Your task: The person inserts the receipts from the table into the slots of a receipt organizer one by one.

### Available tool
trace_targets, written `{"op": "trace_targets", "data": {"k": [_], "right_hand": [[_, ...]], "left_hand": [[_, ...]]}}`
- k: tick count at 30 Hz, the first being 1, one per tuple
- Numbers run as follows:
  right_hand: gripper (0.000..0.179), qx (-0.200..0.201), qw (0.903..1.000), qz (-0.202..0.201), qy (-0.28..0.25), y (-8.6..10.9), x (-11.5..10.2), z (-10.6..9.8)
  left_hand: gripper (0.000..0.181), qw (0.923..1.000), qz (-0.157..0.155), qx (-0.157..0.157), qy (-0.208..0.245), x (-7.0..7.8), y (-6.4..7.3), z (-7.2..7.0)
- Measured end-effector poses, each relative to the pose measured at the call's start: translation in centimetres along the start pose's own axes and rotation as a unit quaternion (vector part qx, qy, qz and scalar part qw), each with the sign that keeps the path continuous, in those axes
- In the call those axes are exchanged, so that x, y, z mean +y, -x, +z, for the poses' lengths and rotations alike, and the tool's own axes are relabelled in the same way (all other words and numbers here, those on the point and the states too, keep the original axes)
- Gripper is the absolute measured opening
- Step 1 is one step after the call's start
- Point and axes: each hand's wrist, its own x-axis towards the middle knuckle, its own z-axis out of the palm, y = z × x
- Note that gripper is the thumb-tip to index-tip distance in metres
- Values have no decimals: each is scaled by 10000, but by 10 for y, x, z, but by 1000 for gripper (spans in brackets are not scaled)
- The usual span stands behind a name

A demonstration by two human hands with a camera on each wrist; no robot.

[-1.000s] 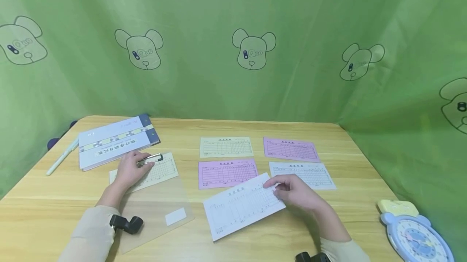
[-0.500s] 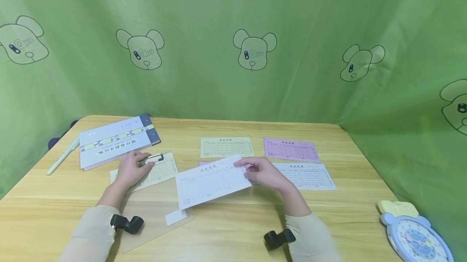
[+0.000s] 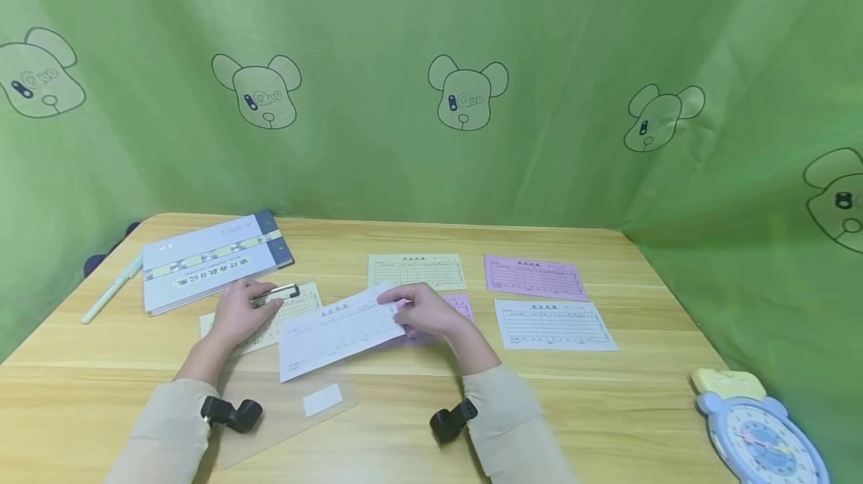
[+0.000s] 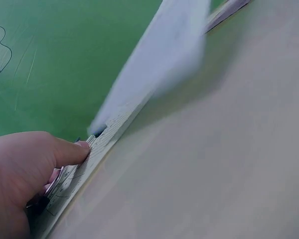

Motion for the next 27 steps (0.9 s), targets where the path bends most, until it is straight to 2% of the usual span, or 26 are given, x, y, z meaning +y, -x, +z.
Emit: {"op": "trace_targets", "data": {"k": [5,9,18,23,27], "right_hand": [[38,28,9997,-34,247,-11,-4,16],[35,198,9995,-53,233,-19,-6,29],[23,695,9972,122,-239,-33,-10,53],[29,637,9959,472,-429,-37,-15,67],[36,547,9950,471,-696,-42,-18,77]], "left_hand": [[36,10000,35,54,-16,-1,0,0],[36,10000,-13,31,-44,-1,0,0],[37,9999,-58,-7,-81,1,-1,-1],[36,9999,-48,-15,-113,2,-1,-1],[36,9998,-64,-46,-164,3,0,-2]]}}
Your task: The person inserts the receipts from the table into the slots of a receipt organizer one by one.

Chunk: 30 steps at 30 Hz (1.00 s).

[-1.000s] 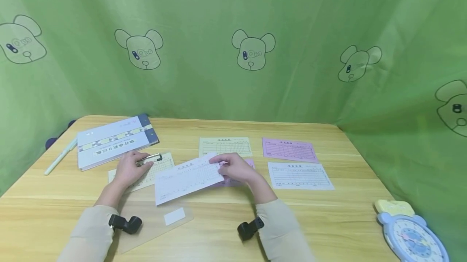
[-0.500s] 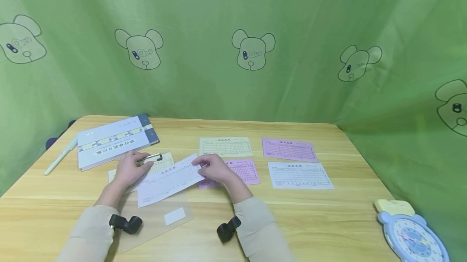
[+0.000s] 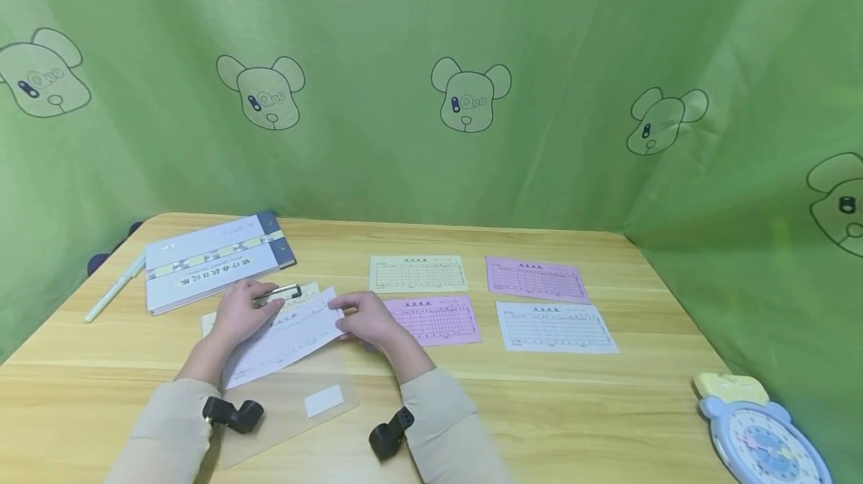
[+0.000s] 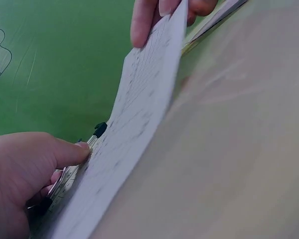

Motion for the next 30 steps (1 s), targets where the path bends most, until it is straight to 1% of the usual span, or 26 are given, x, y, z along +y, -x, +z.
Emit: {"op": "trace_targets", "data": {"k": [3,7,9,13,15,19,21,26,30], "right_hand": [[35,43,9994,-163,-306,-3,1,8],[25,313,9978,-214,-552,-7,2,18],[21,439,9970,-133,-624,-8,2,22],[21,563,9946,127,-863,-10,3,27],[22,556,9925,243,-1060,-10,4,29],[26,499,9894,321,-1325,-9,6,31],[24,486,9890,335,-1354,-8,7,31],[18,513,9908,378,-1194,-8,7,32],[19,419,9911,384,-1207,-6,5,32]], "left_hand": [[36,10000,-23,-21,-13,0,0,-1],[36,10000,-54,-32,-6,0,0,-1],[36,10000,-71,-32,-2,0,0,-2],[37,9999,-125,-57,37,0,0,-2],[37,9999,-128,-82,54,-1,0,-1],[37,9998,-138,-117,52,-1,0,-1],[37,9998,-148,-127,44,-1,0,0],[37,9998,-132,-118,59,-1,0,0],[37,9999,-117,-97,59,-1,0,0]]}}
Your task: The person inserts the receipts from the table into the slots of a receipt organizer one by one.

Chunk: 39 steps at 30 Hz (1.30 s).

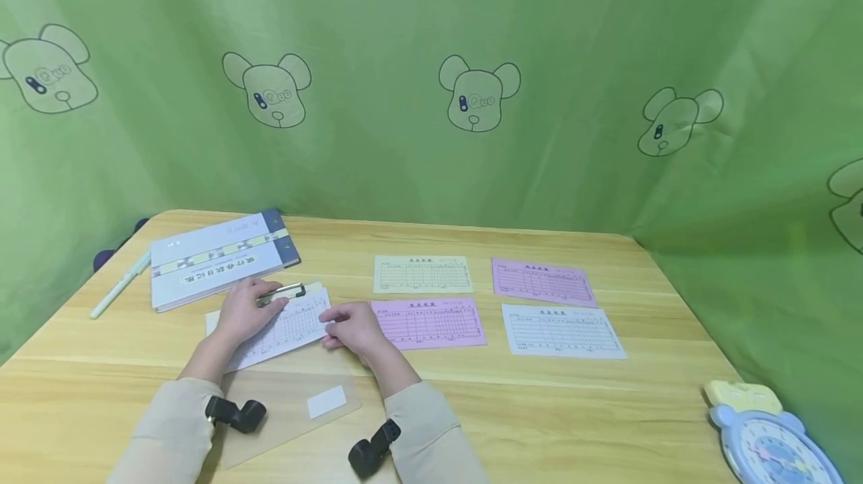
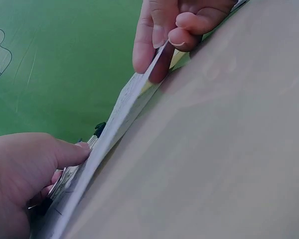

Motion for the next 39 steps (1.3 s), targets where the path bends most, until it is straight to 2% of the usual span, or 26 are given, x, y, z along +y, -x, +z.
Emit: {"op": "trace_targets", "data": {"k": [4,12,19,22,30,39], "right_hand": [[24,-115,9999,51,-84,6,-6,1],[26,-100,9994,230,-223,-3,1,1],[26,-142,9994,208,-227,-5,2,1],[27,-169,9995,171,-213,-6,3,0],[28,-170,9995,144,-229,-6,4,-1],[27,-69,9994,251,-243,-2,0,1]], "left_hand": [[38,10000,30,10,-32,0,0,0],[38,10000,47,50,-72,-3,1,0],[39,9992,129,0,-385,-4,-1,2],[38,9985,235,43,-502,-4,-3,3],[33,9921,756,193,-986,-4,-4,5],[32,9903,707,204,-1179,-3,-3,7]]}}
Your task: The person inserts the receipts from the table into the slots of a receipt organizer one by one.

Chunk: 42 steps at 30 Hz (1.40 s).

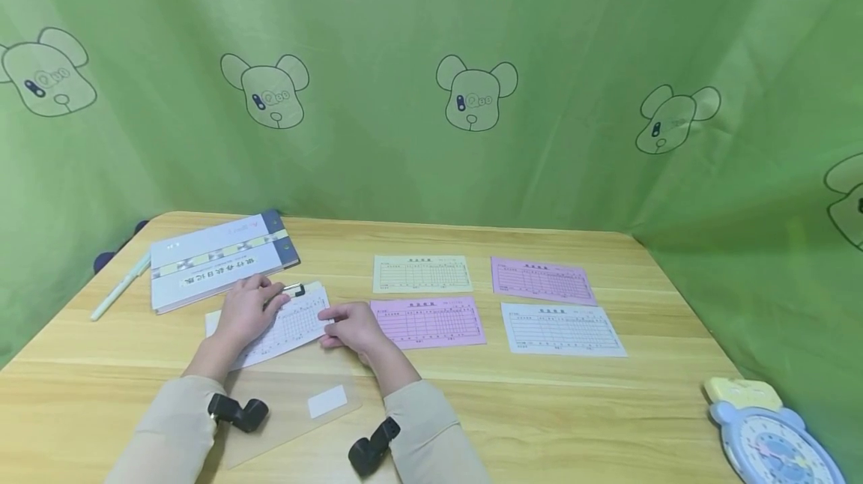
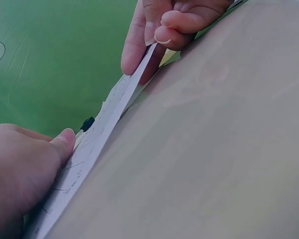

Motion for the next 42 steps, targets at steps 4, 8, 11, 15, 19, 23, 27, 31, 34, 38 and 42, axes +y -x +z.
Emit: {"op": "trace_targets", "data": {"k": [4,8,11,15,19,23,27,31,34,38,42], "right_hand": [[27,9,10000,32,-8,-3,0,1],[26,94,9999,90,94,-6,-2,1],[26,151,9996,102,203,-8,-4,1],[27,176,9993,92,310,-12,-5,2],[27,170,9992,117,350,-15,-6,3],[27,158,9993,137,310,-18,-7,4],[28,169,9992,153,341,-19,-9,5],[28,193,9989,192,380,-20,-10,6],[28,190,9990,189,348,-21,-10,6],[28,192,9991,168,329,-23,-9,7],[28,223,9992,160,297,-24,-9,8]], "left_hand": [[31,10000,41,72,9,0,0,1],[32,10000,70,48,4,0,0,2],[32,10000,65,36,8,1,0,2],[31,10000,61,77,12,1,-1,1],[30,10000,51,66,-5,1,-1,0],[30,10000,47,20,-4,1,-1,1],[30,10000,39,12,-11,1,-1,0],[31,10000,40,3,-17,1,-1,0],[31,10000,50,-13,-18,0,-1,0],[31,10000,41,-10,9,0,-1,0],[31,10000,13,-2,31,0,-1,0]]}}
